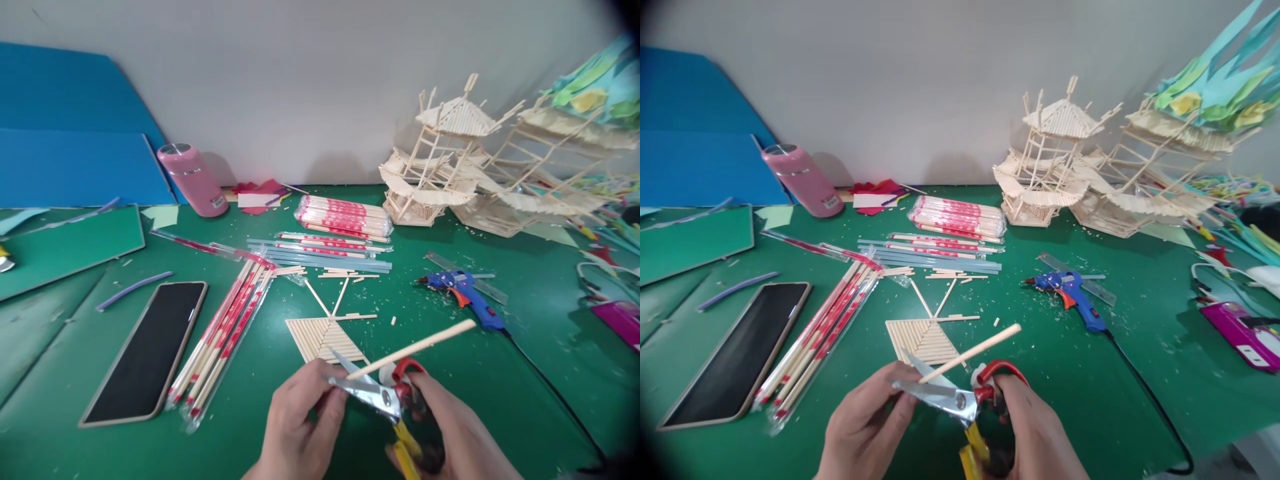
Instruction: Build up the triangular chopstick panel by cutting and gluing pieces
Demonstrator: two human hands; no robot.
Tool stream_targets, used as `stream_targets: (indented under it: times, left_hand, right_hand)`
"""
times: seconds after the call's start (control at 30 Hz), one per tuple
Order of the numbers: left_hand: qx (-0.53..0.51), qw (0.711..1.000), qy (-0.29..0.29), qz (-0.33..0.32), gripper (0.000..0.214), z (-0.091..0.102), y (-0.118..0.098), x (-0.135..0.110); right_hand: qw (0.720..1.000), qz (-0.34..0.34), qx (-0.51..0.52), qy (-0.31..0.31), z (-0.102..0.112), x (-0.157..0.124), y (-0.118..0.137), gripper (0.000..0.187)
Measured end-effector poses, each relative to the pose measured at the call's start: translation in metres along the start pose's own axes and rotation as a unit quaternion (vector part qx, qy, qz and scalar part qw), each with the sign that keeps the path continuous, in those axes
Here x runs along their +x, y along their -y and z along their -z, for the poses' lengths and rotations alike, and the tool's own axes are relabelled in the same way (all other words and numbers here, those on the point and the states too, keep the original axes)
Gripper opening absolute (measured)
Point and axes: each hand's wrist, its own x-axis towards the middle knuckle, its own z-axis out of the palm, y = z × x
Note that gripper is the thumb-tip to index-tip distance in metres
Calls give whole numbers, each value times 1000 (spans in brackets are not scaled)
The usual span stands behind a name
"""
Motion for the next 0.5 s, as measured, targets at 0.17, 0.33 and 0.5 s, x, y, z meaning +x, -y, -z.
stream_targets:
  times: [0.17,0.33,0.5]
  left_hand:
    - [-4,1000,0,23,17,5,-7,8]
    - [-233,958,76,151,12,9,-4,12]
    - [-342,905,97,233,24,4,2,8]
  right_hand:
    - [999,29,-10,-19,-2,-1,-3,60]
    - [998,49,-5,-45,4,-2,-13,61]
    - [998,57,8,-15,8,-1,-5,45]
